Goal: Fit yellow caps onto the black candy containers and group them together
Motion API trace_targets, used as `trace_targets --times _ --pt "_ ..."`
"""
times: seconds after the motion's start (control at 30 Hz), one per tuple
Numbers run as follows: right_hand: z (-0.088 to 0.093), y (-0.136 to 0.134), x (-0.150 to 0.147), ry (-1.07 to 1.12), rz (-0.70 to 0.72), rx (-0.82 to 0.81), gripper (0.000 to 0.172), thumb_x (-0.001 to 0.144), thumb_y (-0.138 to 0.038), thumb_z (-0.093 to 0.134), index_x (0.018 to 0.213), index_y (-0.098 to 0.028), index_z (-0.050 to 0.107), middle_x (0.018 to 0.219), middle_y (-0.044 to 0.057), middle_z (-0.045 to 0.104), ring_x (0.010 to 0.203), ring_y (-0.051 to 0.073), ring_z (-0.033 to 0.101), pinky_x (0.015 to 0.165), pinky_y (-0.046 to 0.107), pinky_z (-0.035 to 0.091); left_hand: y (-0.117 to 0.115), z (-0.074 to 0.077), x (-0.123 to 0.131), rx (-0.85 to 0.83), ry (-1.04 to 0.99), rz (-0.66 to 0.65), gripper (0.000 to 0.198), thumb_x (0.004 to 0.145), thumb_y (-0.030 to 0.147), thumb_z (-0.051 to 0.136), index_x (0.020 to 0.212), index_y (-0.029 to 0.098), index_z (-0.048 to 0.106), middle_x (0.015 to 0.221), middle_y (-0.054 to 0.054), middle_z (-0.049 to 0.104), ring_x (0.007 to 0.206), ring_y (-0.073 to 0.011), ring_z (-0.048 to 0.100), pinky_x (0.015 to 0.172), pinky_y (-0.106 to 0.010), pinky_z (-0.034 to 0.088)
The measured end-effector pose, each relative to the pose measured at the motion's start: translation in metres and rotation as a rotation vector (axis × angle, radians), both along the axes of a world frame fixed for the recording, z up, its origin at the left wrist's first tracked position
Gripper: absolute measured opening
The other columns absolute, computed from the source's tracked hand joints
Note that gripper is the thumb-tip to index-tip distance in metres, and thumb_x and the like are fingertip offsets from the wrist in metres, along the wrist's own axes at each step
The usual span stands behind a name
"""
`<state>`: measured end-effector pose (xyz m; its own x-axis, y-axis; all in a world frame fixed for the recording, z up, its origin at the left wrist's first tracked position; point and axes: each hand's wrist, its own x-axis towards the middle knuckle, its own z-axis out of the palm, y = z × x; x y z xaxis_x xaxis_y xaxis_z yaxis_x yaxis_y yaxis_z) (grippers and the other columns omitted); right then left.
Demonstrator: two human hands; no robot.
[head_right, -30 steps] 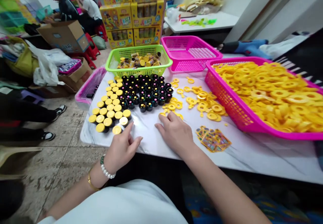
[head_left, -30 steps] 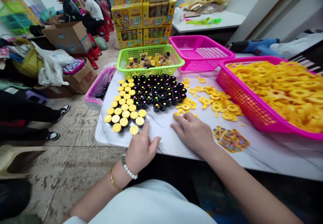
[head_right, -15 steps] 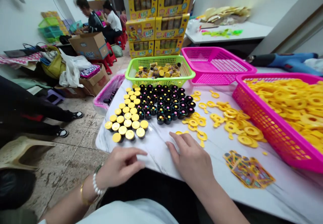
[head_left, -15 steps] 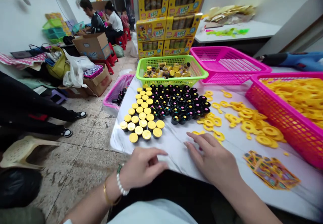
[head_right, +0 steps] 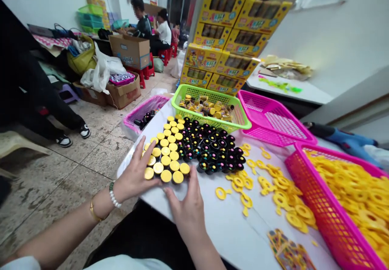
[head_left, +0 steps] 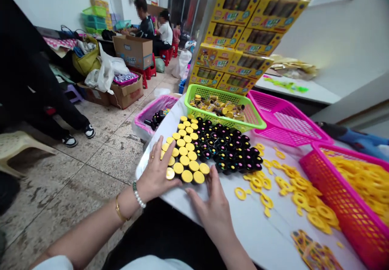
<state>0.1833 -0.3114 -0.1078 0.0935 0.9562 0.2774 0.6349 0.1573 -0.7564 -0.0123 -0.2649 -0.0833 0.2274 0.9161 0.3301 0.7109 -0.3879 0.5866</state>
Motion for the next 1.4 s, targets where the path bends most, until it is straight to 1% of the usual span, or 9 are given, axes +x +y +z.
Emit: trace_targets --times 0.23,0.33,0.47,0.63,0.77,0.87,0.93,1.0,1.4 --pt "0.006 -0.002 -0.005 -0.149 -0.001 0.046 0.083 0.087 -0.048 0.059 0.153 -0.009 0.027 0.147 0.023 0.046 0.133 0.033 0.049 0.103 0.049 0.048 0.034 -0.002 -0.030 -0.054 -0.050 -0.094 0.128 0.061 0.041 0.088 0.156 0.031 0.002 0.163 -0.015 -0.011 0.150 -0.0410 0.004 0.119 -0.057 0.023" --pt "0.005 -0.002 -0.007 -0.166 0.015 0.062 0.082 0.088 -0.046 0.058 0.153 -0.010 0.025 0.149 0.023 0.044 0.135 0.032 0.048 0.104 0.049 0.047 0.061 -0.002 -0.043 -0.035 -0.058 -0.208 0.133 0.059 0.043 0.089 0.156 0.029 -0.001 0.163 -0.017 0.001 0.150 -0.0404 0.004 0.120 -0.058 0.019" --pt "0.001 -0.002 -0.009 -0.176 0.027 0.081 0.082 0.088 -0.043 0.059 0.154 -0.010 0.023 0.149 0.023 0.044 0.136 0.032 0.047 0.105 0.050 0.047 0.095 -0.002 -0.049 -0.004 -0.079 -0.342 0.139 0.054 0.045 0.090 0.156 0.026 -0.002 0.158 -0.020 0.022 0.147 -0.0391 0.020 0.120 -0.057 0.019" --pt "0.005 -0.003 -0.007 -0.181 0.044 0.071 0.083 0.088 -0.040 0.061 0.155 -0.012 0.021 0.151 0.021 0.041 0.138 0.032 0.043 0.107 0.049 0.045 0.102 0.005 -0.054 -0.078 -0.186 -0.477 0.138 0.050 0.058 0.087 0.157 0.023 0.007 0.158 -0.021 0.025 0.144 -0.0404 0.027 0.116 -0.057 0.025" --pt "0.008 -0.004 -0.003 -0.174 0.069 0.081 0.079 0.089 -0.038 0.060 0.155 -0.015 0.021 0.153 0.019 0.040 0.139 0.030 0.042 0.108 0.048 0.045 0.108 0.014 -0.059 -0.285 -0.364 -0.082 0.087 0.084 0.069 0.049 0.151 0.018 0.028 0.136 -0.018 0.055 0.113 -0.0262 0.062 0.090 -0.038 0.051" --pt "0.007 -0.004 -0.003 -0.176 0.068 0.096 0.076 0.089 -0.038 0.060 0.154 -0.016 0.025 0.152 0.018 0.042 0.139 0.030 0.043 0.108 0.049 0.045 0.131 0.024 -0.060 -0.404 -0.258 0.126 0.065 0.083 0.067 0.051 0.111 0.010 0.068 0.085 -0.011 0.071 0.070 -0.0199 0.065 0.061 -0.027 0.048" --pt "0.006 -0.004 -0.004 -0.177 0.057 0.104 0.076 0.089 -0.037 0.061 0.153 -0.016 0.026 0.151 0.019 0.043 0.138 0.031 0.044 0.107 0.049 0.046 0.148 0.032 -0.057 -0.468 -0.167 0.124 0.050 0.070 0.062 0.069 0.073 0.012 0.073 0.058 -0.006 0.064 0.057 -0.0185 0.059 0.054 -0.027 0.041" --pt "0.006 -0.004 -0.006 -0.174 0.049 0.113 0.075 0.089 -0.036 0.061 0.153 -0.016 0.026 0.150 0.019 0.044 0.137 0.031 0.045 0.106 0.049 0.046 0.162 0.040 -0.051 -0.524 -0.099 0.122 0.042 0.061 0.055 0.078 0.055 0.014 0.068 0.050 -0.005 0.060 0.052 -0.0174 0.055 0.052 -0.027 0.038" --pt "0.010 -0.002 -0.011 -0.102 0.040 0.174 0.071 0.090 -0.028 0.058 0.152 -0.015 0.026 0.146 0.019 0.048 0.135 0.029 0.048 0.106 0.048 0.047 0.180 0.055 -0.027 -0.605 0.046 0.111 0.038 0.059 0.048 0.082 0.063 0.016 0.063 0.056 -0.001 0.058 0.052 -0.0125 0.050 0.049 -0.024 0.036"
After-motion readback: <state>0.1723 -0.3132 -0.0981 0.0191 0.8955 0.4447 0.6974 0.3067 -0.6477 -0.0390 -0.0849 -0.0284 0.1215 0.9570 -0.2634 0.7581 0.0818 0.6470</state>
